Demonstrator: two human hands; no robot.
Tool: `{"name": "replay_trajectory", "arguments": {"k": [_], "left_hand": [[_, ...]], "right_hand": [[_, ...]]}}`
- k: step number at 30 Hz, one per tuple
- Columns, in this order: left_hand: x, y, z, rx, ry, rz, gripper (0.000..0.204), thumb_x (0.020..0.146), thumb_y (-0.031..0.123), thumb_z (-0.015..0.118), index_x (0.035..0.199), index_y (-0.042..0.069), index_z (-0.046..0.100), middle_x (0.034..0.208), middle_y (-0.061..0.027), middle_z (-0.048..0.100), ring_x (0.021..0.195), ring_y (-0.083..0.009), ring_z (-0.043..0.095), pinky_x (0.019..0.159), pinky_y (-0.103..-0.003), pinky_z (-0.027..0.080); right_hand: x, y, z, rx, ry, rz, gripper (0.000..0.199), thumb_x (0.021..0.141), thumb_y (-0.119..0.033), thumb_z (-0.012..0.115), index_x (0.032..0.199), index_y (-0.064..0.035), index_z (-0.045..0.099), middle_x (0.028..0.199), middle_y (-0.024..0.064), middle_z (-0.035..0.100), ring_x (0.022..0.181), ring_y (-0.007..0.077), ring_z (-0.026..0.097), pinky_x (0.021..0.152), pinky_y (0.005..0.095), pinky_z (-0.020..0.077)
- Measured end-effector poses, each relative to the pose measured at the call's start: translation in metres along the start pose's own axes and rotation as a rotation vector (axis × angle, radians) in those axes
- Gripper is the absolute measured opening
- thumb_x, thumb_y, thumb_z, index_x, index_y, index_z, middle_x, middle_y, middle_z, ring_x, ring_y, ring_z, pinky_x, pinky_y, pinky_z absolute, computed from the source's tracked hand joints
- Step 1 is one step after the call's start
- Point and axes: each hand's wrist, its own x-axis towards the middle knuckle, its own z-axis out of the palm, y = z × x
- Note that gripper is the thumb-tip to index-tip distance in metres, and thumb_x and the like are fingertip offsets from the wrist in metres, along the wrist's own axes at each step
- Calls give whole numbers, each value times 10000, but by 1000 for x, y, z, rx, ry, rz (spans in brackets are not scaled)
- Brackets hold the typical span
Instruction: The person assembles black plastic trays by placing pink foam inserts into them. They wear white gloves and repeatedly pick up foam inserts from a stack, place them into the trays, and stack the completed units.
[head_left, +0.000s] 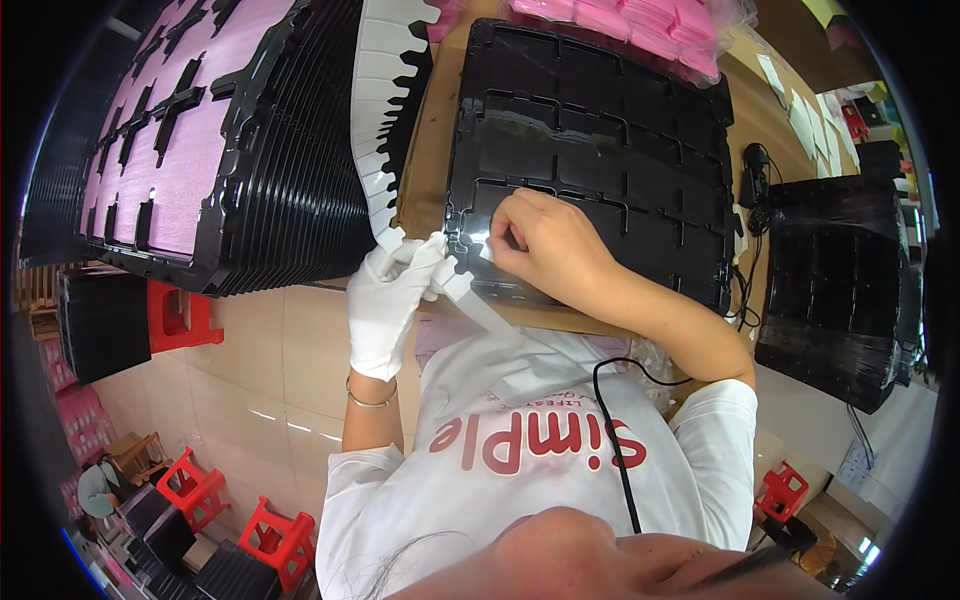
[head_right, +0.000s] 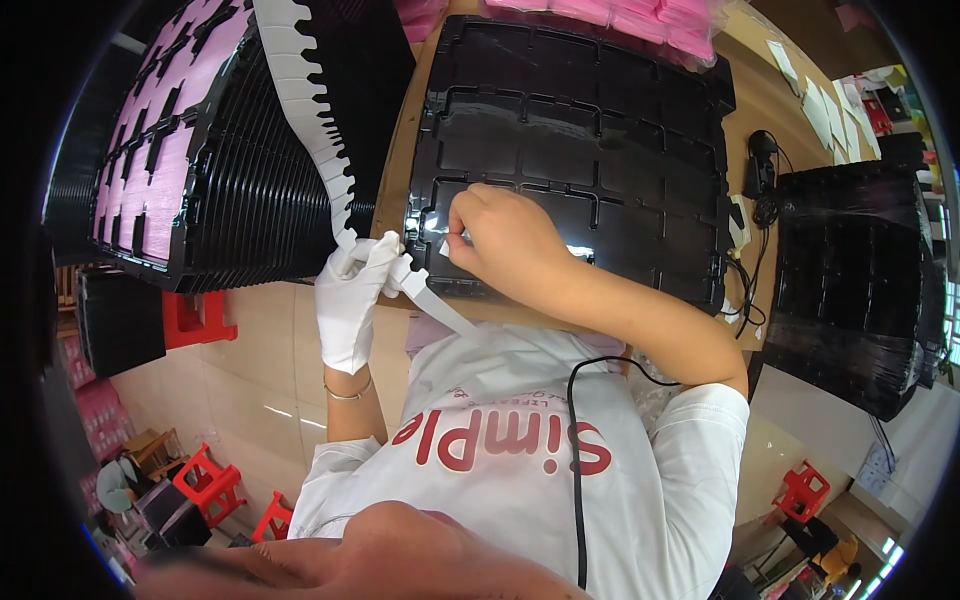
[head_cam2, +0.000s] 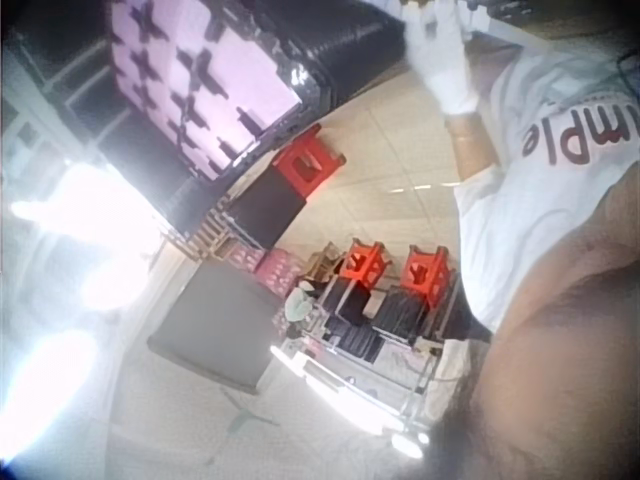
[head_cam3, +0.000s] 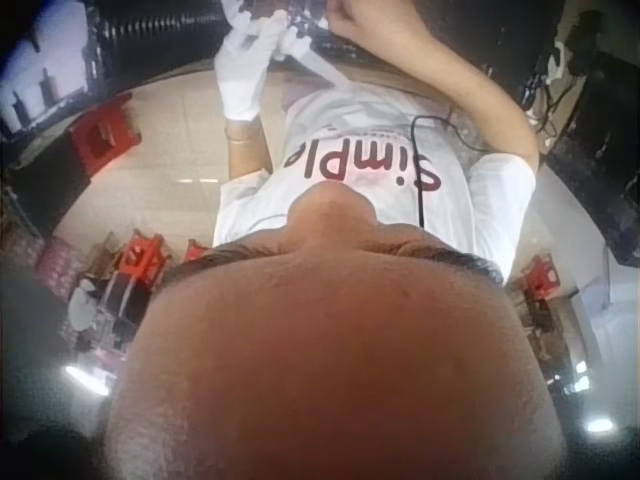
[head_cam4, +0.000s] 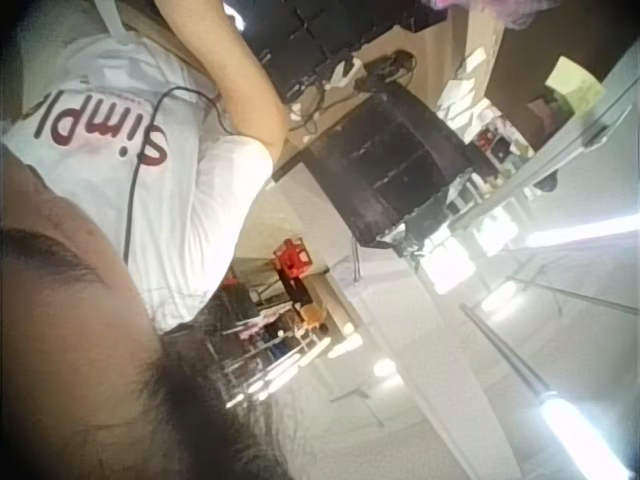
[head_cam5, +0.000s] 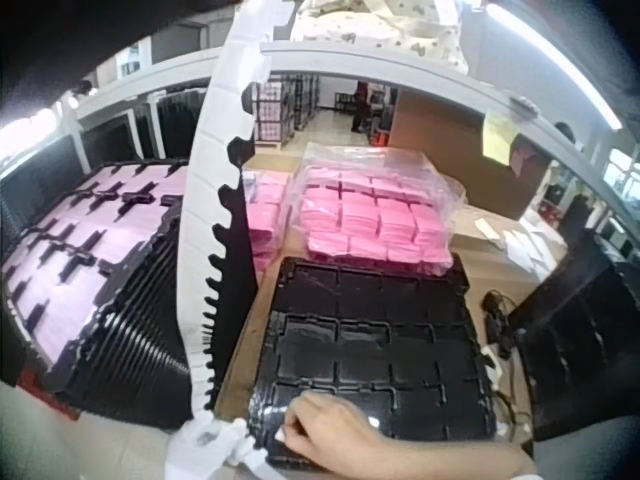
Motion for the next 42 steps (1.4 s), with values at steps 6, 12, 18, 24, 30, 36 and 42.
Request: {"name": "replay_trajectory", "arguments": {"k": [6,12,18,24,30,36,42], "left_hand": [[-2,2,3,33,-6,10,146,895,141,703,969,18,680,793,-17,682,657,-44,595,559,-185,432],[-2,-1,2,12,4,25,151,895,146,703,970,17,683,796,-18,683,658,-48,600,562,-186,434],[-3,2,3,12,35,0,147,895,149,703,966,21,689,813,-22,691,679,-54,624,567,-184,434],[-2,0,4,48,16,16,154,894,155,705,964,19,688,805,-22,692,679,-52,624,564,-186,438],[-3,0,4,61,6,44,164,893,150,705,983,13,688,804,-22,691,675,-54,621,559,-188,447],[-3,-3,3,63,3,54,166,892,146,705,992,14,689,803,-21,691,672,-53,619,559,-188,449],[-3,-4,3,57,8,72,156,891,145,708,971,12,689,797,-23,690,670,-57,619,558,-188,448]], "right_hand": [[-1,-3,2,-5,42,21,110,772,-105,663,771,-26,586,795,106,598,780,312,610,697,416,488],[0,4,-13,177,-168,-69,118,760,-106,680,762,-36,585,745,82,574,712,253,604,659,376,491],[-4,7,-9,188,-2,-33,144,764,-83,715,808,-21,592,724,56,516,600,170,531,568,307,454],[-2,5,1,37,22,-24,174,788,-137,690,810,-8,575,801,110,584,708,287,593,664,390,482],[1,4,-2,49,-10,13,139,761,-121,690,800,-26,597,739,87,559,659,247,576,624,368,473],[-1,4,-5,68,-91,-23,120,755,-135,679,764,-43,603,753,86,582,705,266,592,648,378,473],[-4,6,-16,196,-207,-88,87,757,-91,674,778,-49,601,762,46,565,683,163,568,600,321,454]]}}
